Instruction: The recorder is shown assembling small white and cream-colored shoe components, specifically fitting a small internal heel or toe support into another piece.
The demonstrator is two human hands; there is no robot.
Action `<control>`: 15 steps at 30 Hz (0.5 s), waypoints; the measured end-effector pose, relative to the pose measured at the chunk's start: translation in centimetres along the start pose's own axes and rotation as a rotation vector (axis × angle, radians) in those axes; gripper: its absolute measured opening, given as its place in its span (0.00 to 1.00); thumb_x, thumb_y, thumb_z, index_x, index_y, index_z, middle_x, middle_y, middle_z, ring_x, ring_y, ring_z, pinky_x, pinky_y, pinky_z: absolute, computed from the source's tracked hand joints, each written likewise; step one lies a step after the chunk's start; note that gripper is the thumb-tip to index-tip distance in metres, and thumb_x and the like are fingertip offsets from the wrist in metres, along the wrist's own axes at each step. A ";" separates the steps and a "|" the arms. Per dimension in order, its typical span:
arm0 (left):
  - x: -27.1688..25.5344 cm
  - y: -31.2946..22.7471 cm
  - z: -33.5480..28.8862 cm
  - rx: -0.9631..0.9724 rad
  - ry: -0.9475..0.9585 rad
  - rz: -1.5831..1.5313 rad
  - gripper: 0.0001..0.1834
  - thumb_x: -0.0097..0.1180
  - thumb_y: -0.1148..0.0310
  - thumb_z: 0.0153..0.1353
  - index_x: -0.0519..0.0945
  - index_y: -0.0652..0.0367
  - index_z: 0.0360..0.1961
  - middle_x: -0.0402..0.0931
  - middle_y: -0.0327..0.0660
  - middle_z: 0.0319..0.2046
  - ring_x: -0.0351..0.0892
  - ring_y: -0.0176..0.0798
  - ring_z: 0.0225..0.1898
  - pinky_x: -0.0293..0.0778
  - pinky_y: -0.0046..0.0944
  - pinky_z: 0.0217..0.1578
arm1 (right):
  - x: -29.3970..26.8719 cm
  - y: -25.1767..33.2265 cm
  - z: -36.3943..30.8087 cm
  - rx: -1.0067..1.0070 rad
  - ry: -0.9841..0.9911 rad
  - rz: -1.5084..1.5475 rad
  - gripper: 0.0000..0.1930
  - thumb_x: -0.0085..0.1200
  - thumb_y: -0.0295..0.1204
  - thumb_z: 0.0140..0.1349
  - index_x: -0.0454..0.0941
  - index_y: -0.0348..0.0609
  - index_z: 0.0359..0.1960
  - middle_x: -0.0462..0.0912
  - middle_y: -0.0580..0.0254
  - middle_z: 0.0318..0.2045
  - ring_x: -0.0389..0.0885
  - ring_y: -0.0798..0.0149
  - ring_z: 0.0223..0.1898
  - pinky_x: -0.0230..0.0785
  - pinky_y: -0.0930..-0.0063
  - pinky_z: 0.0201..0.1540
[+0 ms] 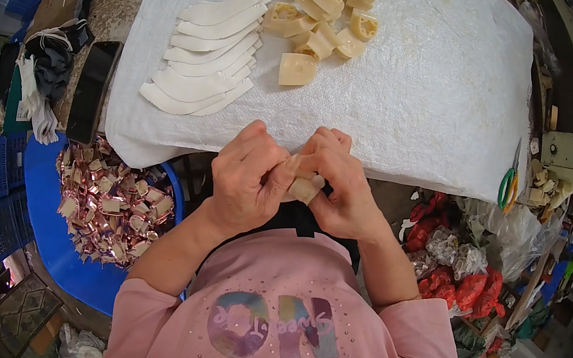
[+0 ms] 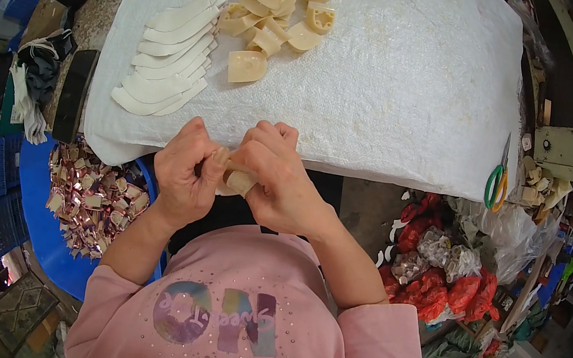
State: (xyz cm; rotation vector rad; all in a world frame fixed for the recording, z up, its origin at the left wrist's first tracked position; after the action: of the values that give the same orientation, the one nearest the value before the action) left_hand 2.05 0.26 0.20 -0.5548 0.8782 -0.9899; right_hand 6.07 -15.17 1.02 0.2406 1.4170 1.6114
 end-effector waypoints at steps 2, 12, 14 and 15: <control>0.2 0.3 -0.1 -0.107 0.031 -0.056 0.12 0.56 0.69 0.60 0.71 0.62 0.22 0.59 0.38 0.15 0.55 0.36 0.18 0.56 0.34 0.22 | 0.2 -0.2 -0.2 -0.015 -0.002 0.013 0.16 0.51 0.15 0.36 0.72 0.45 0.31 0.67 0.63 0.26 0.65 0.58 0.33 0.51 0.67 0.42; -1.1 -0.6 0.3 0.114 -0.053 0.083 0.08 0.65 0.74 0.49 0.79 0.59 0.30 0.68 0.36 0.24 0.66 0.39 0.31 0.66 0.34 0.31 | 0.1 -0.5 0.2 -0.223 -0.277 -0.211 0.16 0.59 0.19 0.43 0.74 0.44 0.36 0.77 0.64 0.34 0.71 0.59 0.34 0.57 0.67 0.40; -1.3 -0.2 0.4 0.117 -0.094 0.060 0.16 0.65 0.83 0.37 0.80 0.58 0.30 0.68 0.37 0.23 0.67 0.41 0.29 0.66 0.35 0.30 | -0.3 0.8 0.8 -0.194 -0.252 -0.285 0.16 0.60 0.20 0.43 0.74 0.44 0.36 0.77 0.64 0.34 0.71 0.59 0.35 0.57 0.66 0.41; -1.5 0.1 0.2 0.114 -0.097 0.065 0.16 0.65 0.83 0.37 0.80 0.58 0.30 0.68 0.37 0.23 0.67 0.41 0.29 0.66 0.35 0.30 | -0.4 1.5 1.0 -0.162 -0.227 -0.356 0.17 0.62 0.21 0.42 0.74 0.44 0.37 0.77 0.64 0.35 0.71 0.58 0.35 0.57 0.65 0.43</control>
State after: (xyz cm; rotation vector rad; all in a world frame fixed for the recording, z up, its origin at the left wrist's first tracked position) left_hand 1.88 1.67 0.82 -0.4704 0.7439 -0.9405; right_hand 6.23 -14.59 2.79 0.0681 1.0799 1.3490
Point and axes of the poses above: each hand's wrist, its own z-axis towards the middle knuckle, its own x-axis out of the palm, y = z × x, the point moved 1 cm from there along z, towards the middle knuckle
